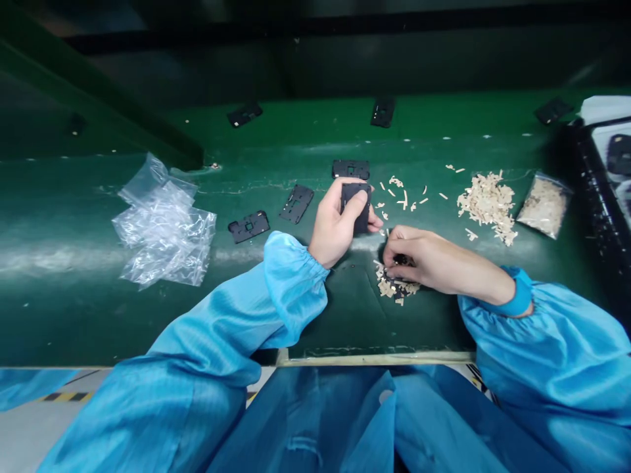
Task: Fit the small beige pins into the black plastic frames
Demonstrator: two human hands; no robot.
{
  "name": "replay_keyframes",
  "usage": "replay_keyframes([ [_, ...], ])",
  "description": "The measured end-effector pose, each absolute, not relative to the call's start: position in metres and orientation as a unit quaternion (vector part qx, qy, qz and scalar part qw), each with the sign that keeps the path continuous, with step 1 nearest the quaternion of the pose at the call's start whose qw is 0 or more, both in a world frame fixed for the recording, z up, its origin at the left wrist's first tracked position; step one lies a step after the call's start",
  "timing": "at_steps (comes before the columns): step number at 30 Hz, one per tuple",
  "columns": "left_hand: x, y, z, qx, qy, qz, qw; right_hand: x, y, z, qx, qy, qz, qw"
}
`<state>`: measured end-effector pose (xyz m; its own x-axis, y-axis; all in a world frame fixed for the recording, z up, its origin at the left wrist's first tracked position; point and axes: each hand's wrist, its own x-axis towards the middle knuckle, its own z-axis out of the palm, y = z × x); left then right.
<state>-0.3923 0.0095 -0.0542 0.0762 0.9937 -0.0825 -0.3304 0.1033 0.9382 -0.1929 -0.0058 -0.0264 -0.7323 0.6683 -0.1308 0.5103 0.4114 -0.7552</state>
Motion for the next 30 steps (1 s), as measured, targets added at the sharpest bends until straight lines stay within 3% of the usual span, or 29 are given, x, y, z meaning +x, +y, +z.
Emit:
replay_keyframes([
  [5,-0.398,0.004,-0.051,0.415,0.455,0.483,0.622,-0.185,0.006,-0.026,-0.367,-0.792,0.476,0.106],
  [10,-0.409,-0.007,-0.048,0.569,0.475,0.395,0.542,-0.183,0.012,-0.021,-0.403,-0.695,0.584,0.116],
  [18,-0.410,-0.006,-0.043,0.727,0.446,0.258,0.455,-0.188,0.011,-0.017,-0.457,-0.589,0.651,0.141],
  [22,-0.410,-0.007,-0.043,0.735,0.445,0.220,0.462,-0.184,0.012,-0.018,-0.470,-0.583,0.643,0.161],
  [26,-0.409,-0.006,-0.046,0.694,0.472,0.267,0.474,-0.183,0.012,-0.022,-0.467,-0.590,0.630,0.194],
  [30,-0.408,-0.002,-0.047,0.599,0.465,0.336,0.558,-0.192,0.006,-0.029,-0.460,-0.681,0.486,0.298],
])
